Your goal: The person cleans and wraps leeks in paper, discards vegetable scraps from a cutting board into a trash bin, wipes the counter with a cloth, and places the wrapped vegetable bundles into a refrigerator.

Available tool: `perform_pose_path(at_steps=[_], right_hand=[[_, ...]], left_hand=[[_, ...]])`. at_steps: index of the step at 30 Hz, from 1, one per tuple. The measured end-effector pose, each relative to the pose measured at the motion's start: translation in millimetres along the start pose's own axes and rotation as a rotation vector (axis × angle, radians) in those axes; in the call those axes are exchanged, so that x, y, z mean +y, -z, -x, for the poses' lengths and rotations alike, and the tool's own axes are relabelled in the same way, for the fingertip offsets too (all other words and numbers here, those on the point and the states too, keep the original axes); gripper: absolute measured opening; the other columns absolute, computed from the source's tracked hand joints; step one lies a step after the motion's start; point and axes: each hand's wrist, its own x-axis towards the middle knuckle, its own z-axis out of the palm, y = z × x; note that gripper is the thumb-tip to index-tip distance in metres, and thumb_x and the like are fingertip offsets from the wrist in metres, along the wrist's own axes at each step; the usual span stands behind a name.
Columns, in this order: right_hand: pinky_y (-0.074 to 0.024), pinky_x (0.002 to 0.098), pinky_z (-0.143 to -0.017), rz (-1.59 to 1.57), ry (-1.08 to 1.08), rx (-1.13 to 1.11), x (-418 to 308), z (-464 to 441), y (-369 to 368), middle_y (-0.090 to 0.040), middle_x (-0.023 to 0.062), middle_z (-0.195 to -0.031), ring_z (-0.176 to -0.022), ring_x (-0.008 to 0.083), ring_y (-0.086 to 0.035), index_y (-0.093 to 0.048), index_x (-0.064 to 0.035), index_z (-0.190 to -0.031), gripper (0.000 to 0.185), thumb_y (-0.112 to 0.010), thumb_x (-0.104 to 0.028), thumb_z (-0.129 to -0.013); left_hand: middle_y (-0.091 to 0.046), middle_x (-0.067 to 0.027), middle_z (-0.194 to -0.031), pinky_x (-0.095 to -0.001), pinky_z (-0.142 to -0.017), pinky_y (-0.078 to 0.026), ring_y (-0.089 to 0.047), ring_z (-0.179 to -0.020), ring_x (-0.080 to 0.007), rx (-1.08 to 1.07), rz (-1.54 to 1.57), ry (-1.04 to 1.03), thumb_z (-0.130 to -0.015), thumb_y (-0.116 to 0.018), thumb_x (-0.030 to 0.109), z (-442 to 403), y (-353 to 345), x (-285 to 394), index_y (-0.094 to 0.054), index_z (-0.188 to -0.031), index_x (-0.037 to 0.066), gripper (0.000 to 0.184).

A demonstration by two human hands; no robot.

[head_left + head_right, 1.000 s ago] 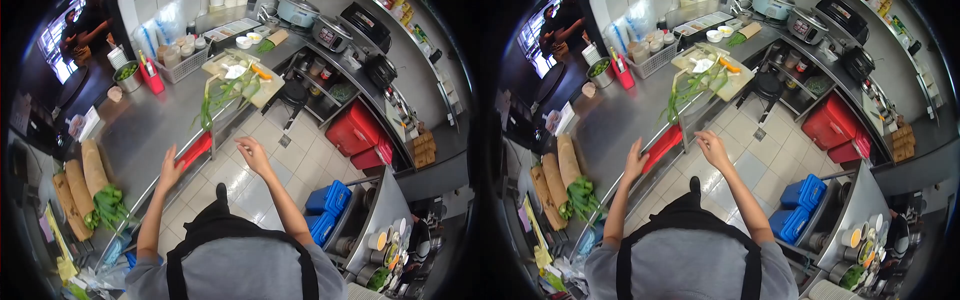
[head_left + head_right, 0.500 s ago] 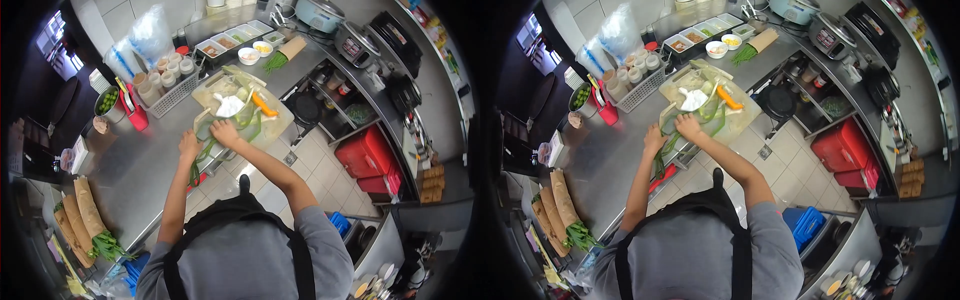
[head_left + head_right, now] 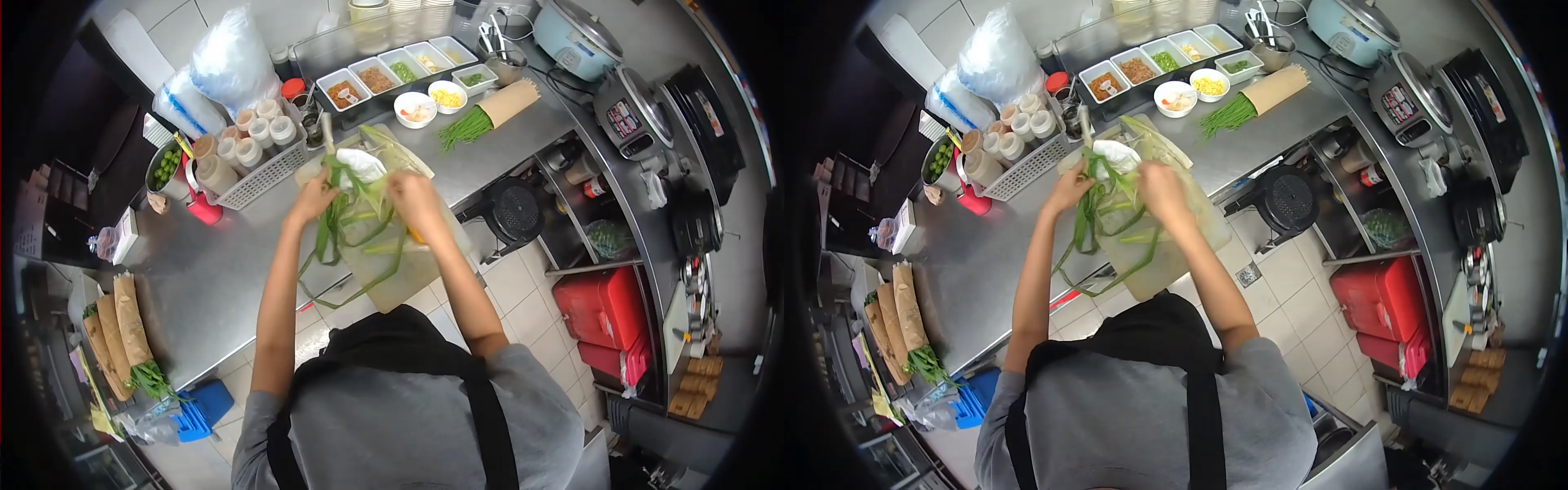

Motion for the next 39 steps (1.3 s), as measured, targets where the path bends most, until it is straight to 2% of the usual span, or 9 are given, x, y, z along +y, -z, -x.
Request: perform_pose_path(at_steps=[3, 7, 9, 12, 17, 23, 30, 35, 39], right_hand=[[-0.0458, 0.0457, -0.076, 0.166, -0.176, -0.025, 60, -2, 8, -0.06, 0.0226, -0.095, -0.09, 0.037, -0.057, -0.061, 0.0004, -0.087, 0.016, -0.054, -0.005, -0.073], [-0.0472, 0.0464, -0.076, 0.306, 0.187, 0.409, 137, -51, -29, -0.061, 0.0212, -0.097, -0.092, 0.0403, -0.057, -0.057, -0.0104, -0.109, 0.035, -0.056, -0.009, -0.074], [-0.0474, 0.0457, -0.076, 0.339, 0.029, 0.133, 141, -68, -30, -0.061, 0.0212, -0.095, -0.091, 0.0398, -0.057, -0.059, -0.0105, -0.107, 0.034, -0.056, -0.01, -0.074], [-0.0476, 0.0444, -0.074, 0.309, -0.095, 0.007, 138, -81, -25, -0.062, 0.021, -0.09, -0.087, 0.0385, -0.059, -0.06, -0.0096, -0.104, 0.03, -0.055, -0.011, -0.075], [-0.0473, 0.0472, -0.072, 0.102, -0.08, 0.179, 75, -63, -5, -0.062, 0.0222, -0.087, -0.081, 0.0409, -0.059, -0.06, -0.0075, -0.098, 0.025, -0.056, -0.011, -0.074], [-0.0457, 0.0434, -0.075, 0.04, 0.205, -0.003, 39, -6, -56, -0.062, 0.0163, -0.094, -0.089, 0.0361, -0.057, -0.061, -0.0067, -0.095, 0.021, -0.059, -0.011, -0.074], [-0.0375, 0.0468, -0.087, 0.346, 0.343, 0.036, 41, 12, -60, -0.06, 0.0085, -0.095, -0.096, 0.028, -0.052, -0.063, -0.0093, -0.097, 0.025, -0.063, -0.012, -0.072], [-0.0392, 0.0469, -0.085, 0.225, 0.278, -0.017, 26, 14, -47, -0.063, 0.0113, -0.094, -0.094, 0.0294, -0.056, -0.063, -0.0086, -0.093, 0.022, -0.062, -0.01, -0.071], [-0.0445, 0.0435, -0.078, 0.189, 0.054, 0.164, 55, 36, -24, -0.063, 0.0153, -0.089, -0.087, 0.0325, -0.06, -0.063, -0.0062, -0.084, 0.015, -0.064, -0.011, -0.07]], left_hand=[[-0.053, -0.0195, -0.12, -0.0311, -0.09, -0.039, -0.052, -0.108, -0.0268, -0.01, -0.119, -0.097, -0.082, -0.058, 0.017, 2, 9, 21, -0.04, -0.129, 0.001, 0.053], [-0.045, -0.0254, -0.126, -0.0358, -0.099, -0.033, -0.042, -0.12, -0.035, 0.21, -0.078, 0.016, -0.079, -0.059, 0.018, 40, 24, 16, -0.037, -0.13, -0.002, 0.059], [-0.042, -0.0264, -0.129, -0.0368, -0.1, -0.032, -0.039, -0.122, -0.0353, 0.264, -0.206, 0.068, -0.078, -0.061, 0.017, 68, 29, -2, -0.034, -0.131, -0.003, 0.062], [-0.039, -0.0243, -0.128, -0.0409, -0.096, -0.036, -0.045, -0.11, -0.0426, 0.085, -0.452, 0.39, -0.067, -0.072, 0.022, 119, 32, 10, -0.025, -0.135, -0.001, 0.086], [-0.044, -0.0179, -0.119, -0.0419, -0.08, -0.046, -0.052, -0.097, -0.0376, -0.057, -0.622, 0.668, -0.062, -0.074, 0.019, 178, 12, 35, -0.046, -0.111, 0.006, 0.057], [-0.059, -0.0174, -0.083, -0.0415, -0.067, -0.048, -0.058, -0.074, -0.0373, 0.122, -0.357, 0.331, -0.068, -0.062, 0.007, 201, -4, -30, -0.06, -0.074, 0.004, 0.007], [-0.06, -0.0187, -0.065, -0.034, -0.056, -0.046, -0.061, -0.059, -0.0278, 0.317, -0.291, -0.162, -0.071, -0.066, 0.01, 61, 31, 80, -0.061, -0.068, -0.002, 0.013], [-0.063, -0.0205, -0.092, -0.0362, -0.074, -0.047, -0.062, -0.083, -0.0288, -0.12, -0.318, -0.226, -0.068, -0.067, 0.006, -32, 2, 69, -0.054, -0.115, 0.004, 0.049], [-0.052, -0.0217, -0.115, -0.0382, -0.092, -0.039, -0.05, -0.106, -0.0345, 0.238, -0.217, -0.406, -0.07, -0.063, 0.004, 13, 29, 61, -0.045, -0.124, 0.002, 0.057]])
